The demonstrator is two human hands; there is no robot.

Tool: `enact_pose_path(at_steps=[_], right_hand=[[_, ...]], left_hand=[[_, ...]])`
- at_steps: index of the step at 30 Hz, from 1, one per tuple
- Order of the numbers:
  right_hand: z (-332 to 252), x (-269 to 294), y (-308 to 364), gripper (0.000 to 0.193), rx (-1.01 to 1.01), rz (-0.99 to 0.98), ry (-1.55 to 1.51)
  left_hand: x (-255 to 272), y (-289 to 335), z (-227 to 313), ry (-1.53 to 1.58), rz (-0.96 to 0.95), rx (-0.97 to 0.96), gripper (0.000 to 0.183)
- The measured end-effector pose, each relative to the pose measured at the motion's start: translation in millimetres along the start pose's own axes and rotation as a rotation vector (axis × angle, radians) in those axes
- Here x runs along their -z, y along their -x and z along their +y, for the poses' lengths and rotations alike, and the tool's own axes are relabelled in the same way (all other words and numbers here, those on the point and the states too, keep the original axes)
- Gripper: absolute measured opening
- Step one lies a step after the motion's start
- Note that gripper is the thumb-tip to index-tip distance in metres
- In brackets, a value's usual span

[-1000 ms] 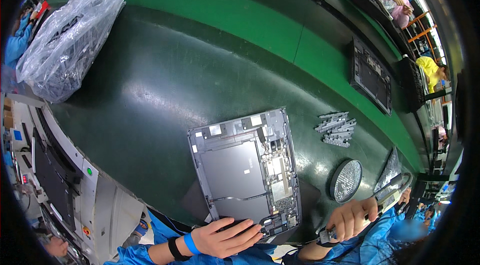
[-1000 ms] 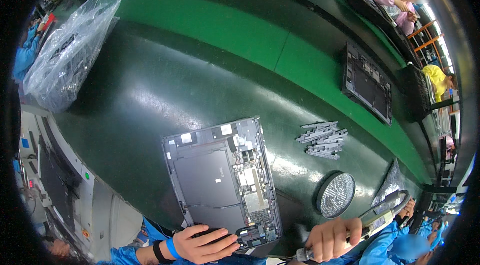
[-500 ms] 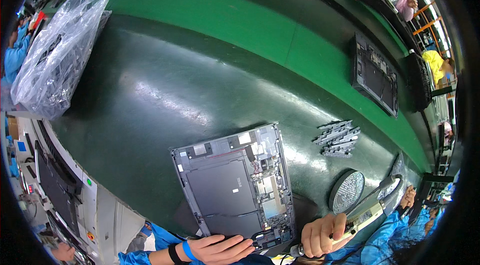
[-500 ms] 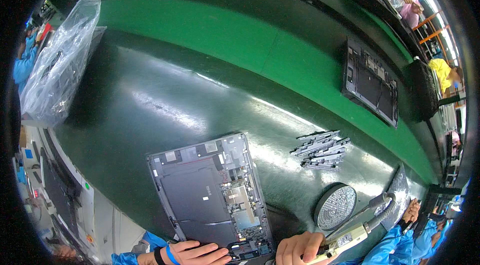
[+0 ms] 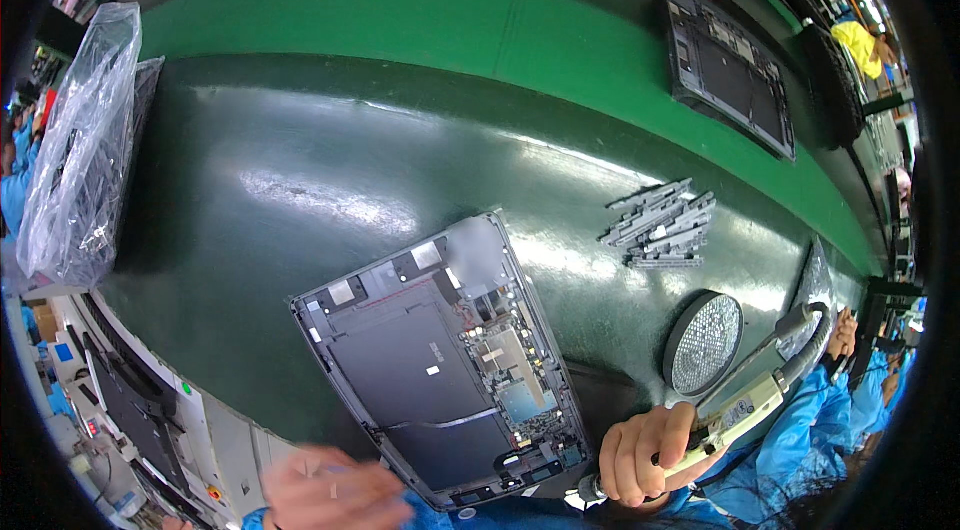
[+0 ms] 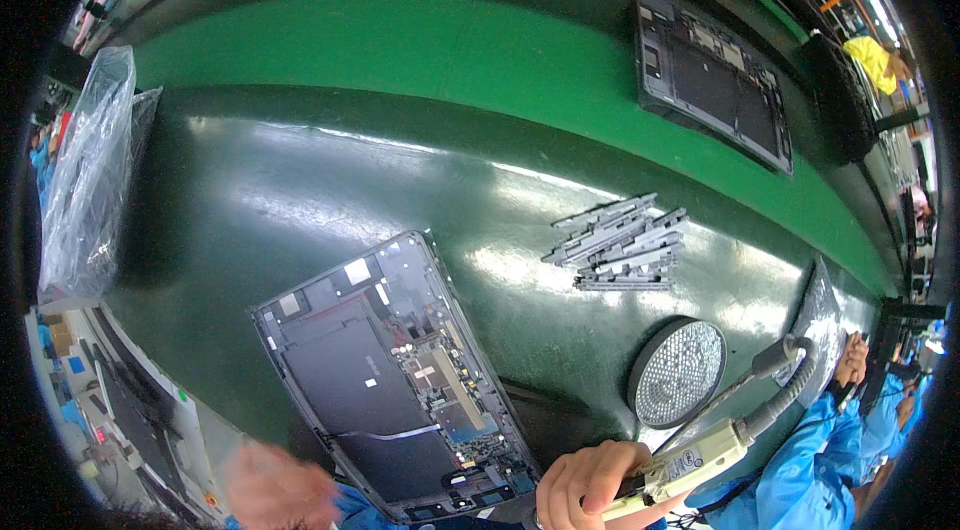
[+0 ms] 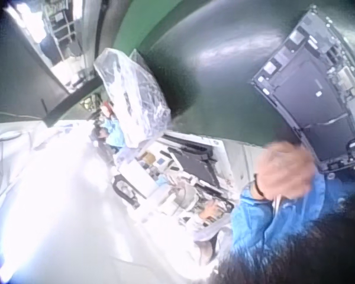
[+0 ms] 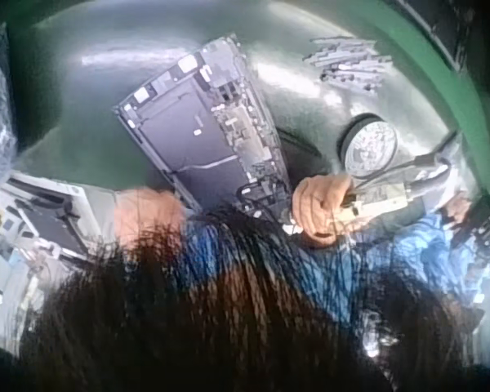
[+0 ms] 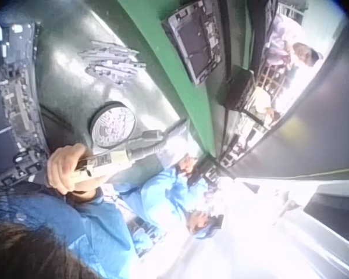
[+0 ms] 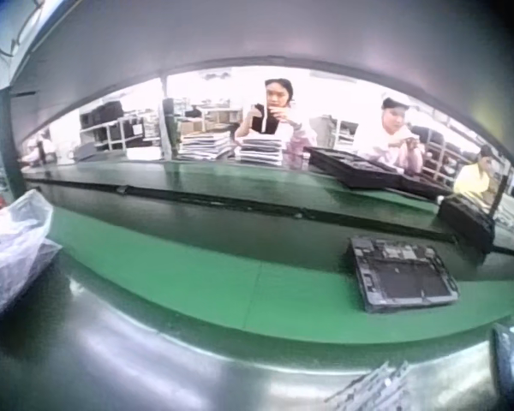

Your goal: Assembling and inspecting internal components of a tablet device on a factory assembly line.

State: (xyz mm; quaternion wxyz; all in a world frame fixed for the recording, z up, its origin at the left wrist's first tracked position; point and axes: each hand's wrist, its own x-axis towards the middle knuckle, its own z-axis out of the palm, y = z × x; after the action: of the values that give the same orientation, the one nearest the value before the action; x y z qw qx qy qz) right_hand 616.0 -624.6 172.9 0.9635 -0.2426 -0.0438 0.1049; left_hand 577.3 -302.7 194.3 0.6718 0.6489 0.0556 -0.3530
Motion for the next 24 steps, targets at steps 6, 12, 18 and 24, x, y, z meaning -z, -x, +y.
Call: enact_pose_path(at_steps=[6, 12, 18, 24], right_hand=[[-7.7, -10.9, 8.6, 0.071, 0.148, 0.128, 0.188], [-17.2, -11.0, 34.6, 0.073, 0.274, 0.209, 0.225], [-17.4, -2.0, 100.2, 0.094, 0.200, 0.488, 0.264], [22.7, -3.2, 144.7, 0.105, -0.059, 0.526, 0.150]], left_hand=[[27.1, -77.8, 49.9, -0.874, 0.806, -0.597, 0.057], [37.2, -79.2, 37.5, -0.804, 0.660, -0.442, 0.051], [37.8, -70.2, 27.8, -0.865, 0.715, -0.494, 0.041], [36.3, -44.5, 16.0, -0.830, 0.753, -0.398, 0.031]])
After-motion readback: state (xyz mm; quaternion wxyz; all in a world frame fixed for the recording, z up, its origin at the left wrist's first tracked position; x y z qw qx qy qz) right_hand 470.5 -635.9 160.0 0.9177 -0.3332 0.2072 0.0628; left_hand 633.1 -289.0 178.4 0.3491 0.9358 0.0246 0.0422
